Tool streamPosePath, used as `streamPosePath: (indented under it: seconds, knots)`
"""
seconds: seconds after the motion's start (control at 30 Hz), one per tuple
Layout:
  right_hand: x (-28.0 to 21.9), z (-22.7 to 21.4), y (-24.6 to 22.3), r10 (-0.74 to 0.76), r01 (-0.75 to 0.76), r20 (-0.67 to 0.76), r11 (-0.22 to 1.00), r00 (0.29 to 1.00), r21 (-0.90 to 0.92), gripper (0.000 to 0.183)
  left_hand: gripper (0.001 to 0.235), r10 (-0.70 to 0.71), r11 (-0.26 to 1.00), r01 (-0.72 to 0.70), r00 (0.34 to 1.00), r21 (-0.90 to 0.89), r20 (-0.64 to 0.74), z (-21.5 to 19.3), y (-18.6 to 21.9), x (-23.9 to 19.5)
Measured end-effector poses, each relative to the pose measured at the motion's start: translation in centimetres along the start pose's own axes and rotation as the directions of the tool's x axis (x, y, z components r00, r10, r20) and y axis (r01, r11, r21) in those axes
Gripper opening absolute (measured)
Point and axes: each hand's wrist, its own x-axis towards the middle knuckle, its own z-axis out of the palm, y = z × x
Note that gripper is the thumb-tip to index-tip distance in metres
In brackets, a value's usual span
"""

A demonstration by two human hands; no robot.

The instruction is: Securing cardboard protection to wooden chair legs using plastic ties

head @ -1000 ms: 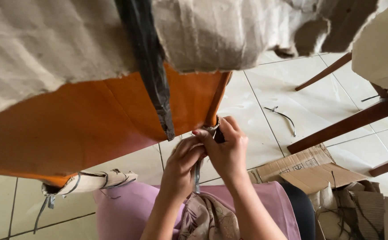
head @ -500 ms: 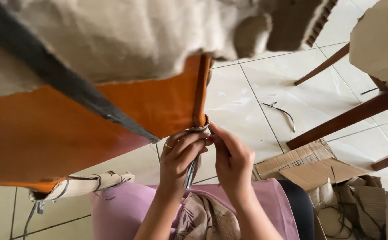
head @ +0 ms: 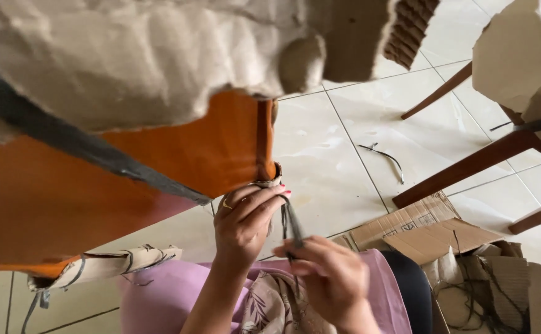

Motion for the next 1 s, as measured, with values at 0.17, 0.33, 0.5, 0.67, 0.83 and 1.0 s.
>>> streamPosePath:
  seconds: [0.17, 0.33, 0.5, 0.67, 0.83, 1.0]
  knots:
    - [1.7, -2.8, 2.9, 0.157, -0.129, -0.052, 0.927, 0.986, 0.351, 0.021, 0.016, -0.005, 0.998, 0.004, 1.000, 0.068, 0.025, -0.5, -0.3, -0.5]
    - [4.5, -1.7, 4.1, 0.176, -0.186, 0.124, 0.980, 0.977, 0.077, 0.087, 0.012, -0.010, 0.999, 0.007, 0.998, 0.046, 0.055, -0.2, -1.3, -0.6]
    - [4.9, -1.3, 4.5, 0.218, -0.219, -0.030, 0.975, 0.975, -0.020, 0.011, 0.023, 0.149, 0.986, -0.143, 0.987, 0.087, -0.062, 0.6, -2.4, -0.9]
    - [3.7, -1.6, 6.1, 0.341, -0.295, -0.068, 0.883, 0.938, 0.364, 0.008, 0.018, 0.186, 0.982, -0.179, 0.962, 0.054, -0.199, 1.8, -2.2, 0.3]
    - [1.1, -0.4, 10.0, 0.546, -0.331, -0.053, 0.579, 0.836, 0.745, 0.014, 0.021, 0.114, 0.989, -0.135, 0.958, -0.067, -0.262, 3.1, -2.5, 0.4]
    - [2.5, 0.4, 8.6, 0.364, -0.334, -0.231, 0.929, 0.902, 0.160, 0.027, 0.025, 0.023, 0.967, -0.090, 0.962, -0.237, -0.273, 3.4, -2.0, 0.9]
